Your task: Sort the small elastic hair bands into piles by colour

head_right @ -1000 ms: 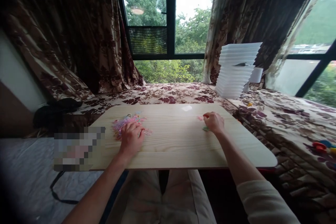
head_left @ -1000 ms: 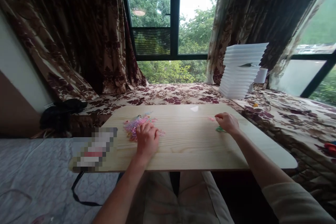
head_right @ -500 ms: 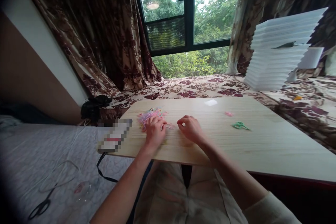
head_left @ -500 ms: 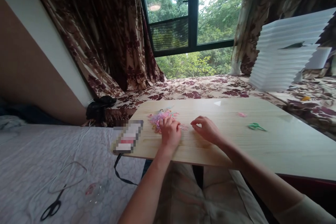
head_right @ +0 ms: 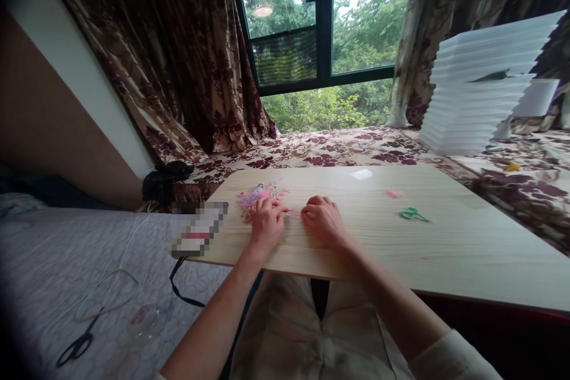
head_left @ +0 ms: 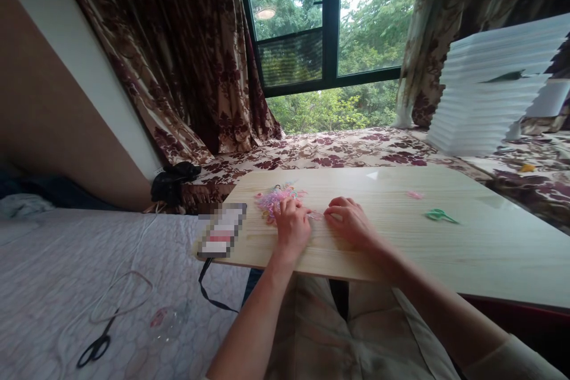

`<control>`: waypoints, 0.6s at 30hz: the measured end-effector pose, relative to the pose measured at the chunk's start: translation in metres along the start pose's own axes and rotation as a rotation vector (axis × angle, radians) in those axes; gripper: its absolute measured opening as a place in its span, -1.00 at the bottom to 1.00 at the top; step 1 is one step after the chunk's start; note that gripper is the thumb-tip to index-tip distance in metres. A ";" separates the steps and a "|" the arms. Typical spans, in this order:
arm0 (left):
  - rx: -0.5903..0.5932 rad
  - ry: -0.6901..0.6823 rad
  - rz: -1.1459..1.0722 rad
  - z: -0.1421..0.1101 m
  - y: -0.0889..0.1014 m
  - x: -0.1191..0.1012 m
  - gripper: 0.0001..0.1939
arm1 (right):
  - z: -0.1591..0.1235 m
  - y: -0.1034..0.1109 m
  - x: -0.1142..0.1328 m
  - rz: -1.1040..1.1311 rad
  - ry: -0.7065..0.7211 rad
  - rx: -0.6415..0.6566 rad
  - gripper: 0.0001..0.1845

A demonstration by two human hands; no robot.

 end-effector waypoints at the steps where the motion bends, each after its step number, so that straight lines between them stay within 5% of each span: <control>1: 0.004 -0.002 0.003 0.000 0.000 0.000 -0.68 | 0.000 0.001 0.000 0.013 0.010 -0.014 -0.77; 7: -0.008 -0.035 -0.016 -0.001 0.002 -0.005 -0.68 | 0.000 0.000 0.005 0.072 0.106 -0.016 -0.66; 18: 0.008 -0.004 0.032 0.000 -0.003 -0.001 -0.70 | 0.000 0.002 -0.002 0.026 0.054 -0.060 -0.60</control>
Point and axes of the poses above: each hand's wrist, its own z-axis towards the middle knuckle, its own y-axis out of the back of the hand, x = y × z, the point moved 9 cm from there along z, towards the middle knuckle, and after that the axes turned 1 degree about -x, right-handed, at the moved point
